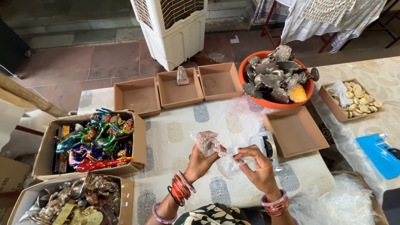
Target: Wrapping small metallic figurines in bubble wrap and placing them into cardboard boxes for shipping.
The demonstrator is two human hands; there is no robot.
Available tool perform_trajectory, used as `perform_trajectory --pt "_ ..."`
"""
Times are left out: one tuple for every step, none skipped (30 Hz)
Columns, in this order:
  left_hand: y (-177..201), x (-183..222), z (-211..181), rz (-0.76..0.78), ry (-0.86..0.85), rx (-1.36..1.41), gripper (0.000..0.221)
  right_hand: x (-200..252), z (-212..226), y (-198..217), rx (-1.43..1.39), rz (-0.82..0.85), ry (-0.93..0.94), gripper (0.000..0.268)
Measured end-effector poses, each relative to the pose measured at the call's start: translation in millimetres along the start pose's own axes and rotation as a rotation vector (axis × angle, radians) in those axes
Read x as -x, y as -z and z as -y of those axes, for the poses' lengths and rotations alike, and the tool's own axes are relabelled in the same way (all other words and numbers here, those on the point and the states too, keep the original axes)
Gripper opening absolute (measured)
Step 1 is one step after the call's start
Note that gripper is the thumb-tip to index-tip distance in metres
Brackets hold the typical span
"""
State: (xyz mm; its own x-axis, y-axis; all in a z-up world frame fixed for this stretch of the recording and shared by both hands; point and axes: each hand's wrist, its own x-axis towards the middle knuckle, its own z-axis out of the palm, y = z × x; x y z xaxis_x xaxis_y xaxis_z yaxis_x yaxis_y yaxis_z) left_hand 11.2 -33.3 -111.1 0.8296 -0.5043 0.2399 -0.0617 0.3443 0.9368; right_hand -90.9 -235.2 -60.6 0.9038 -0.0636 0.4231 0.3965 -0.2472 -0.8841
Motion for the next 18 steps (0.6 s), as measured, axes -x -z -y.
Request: perform_trajectory --pt "0 -1 0 -0.002 0.0 0.0 0.059 -4 7 2 -0.001 0.002 0.0 0.043" --pt "0 -1 0 -0.019 -0.132 -0.199 0.05 -6 15 2 0.035 0.019 0.058 0.043" --pt "0 0 0 -0.035 -0.264 -0.398 0.042 -9 23 2 0.07 0.037 0.116 0.044" --pt "-2 -1 -4 -0.038 -0.266 -0.401 0.042 -12 24 2 0.068 0.039 0.119 0.044" --pt "-4 -1 -8 -0.071 -0.222 -0.33 0.043 -14 25 1 0.107 0.029 0.133 0.041" --pt "-7 -1 -12 -0.101 -0.175 -0.256 0.045 -15 27 1 0.148 0.016 0.144 0.038" --pt "-8 0 -16 -0.102 -0.176 -0.257 0.045 -16 31 -3 0.147 0.017 0.145 0.038" --pt "-9 -1 -21 -0.09 -0.149 -0.248 0.046 -19 34 -6 0.253 -0.021 0.166 0.032" --pt "-10 -3 -25 -0.079 -0.122 -0.239 0.047 -22 38 -9 0.359 -0.058 0.186 0.027" --pt "-11 -2 -28 -0.077 -0.124 -0.239 0.047 -25 41 -13 0.36 -0.06 0.188 0.027" --pt "-11 -1 -31 -0.089 -0.148 -0.3 0.045 -27 45 -17 0.439 -0.078 0.206 0.025" --pt "-13 -1 -34 -0.101 -0.174 -0.359 0.043 -31 48 -20 0.519 -0.097 0.226 0.024" --pt "-11 -1 -34 -0.1 -0.178 -0.357 0.043 -32 47 -20 0.522 -0.098 0.229 0.024" --pt "-10 -1 -35 -0.097 -0.21 -0.419 0.042 -33 47 -21 0.527 -0.095 0.23 0.023" --pt "-9 -1 -35 -0.094 -0.242 -0.481 0.041 -35 47 -21 0.531 -0.091 0.23 0.023" --pt "-10 0 -36 -0.094 -0.24 -0.48 0.041 -33 43 -21 0.532 -0.091 0.228 0.023" --pt "-10 0 -36 -0.101 -0.216 -0.475 0.042 -31 39 -21 0.523 -0.1 0.232 0.022" --pt "-11 0 -37 -0.107 -0.194 -0.471 0.043 -30 34 -21 0.514 -0.109 0.237 0.022"
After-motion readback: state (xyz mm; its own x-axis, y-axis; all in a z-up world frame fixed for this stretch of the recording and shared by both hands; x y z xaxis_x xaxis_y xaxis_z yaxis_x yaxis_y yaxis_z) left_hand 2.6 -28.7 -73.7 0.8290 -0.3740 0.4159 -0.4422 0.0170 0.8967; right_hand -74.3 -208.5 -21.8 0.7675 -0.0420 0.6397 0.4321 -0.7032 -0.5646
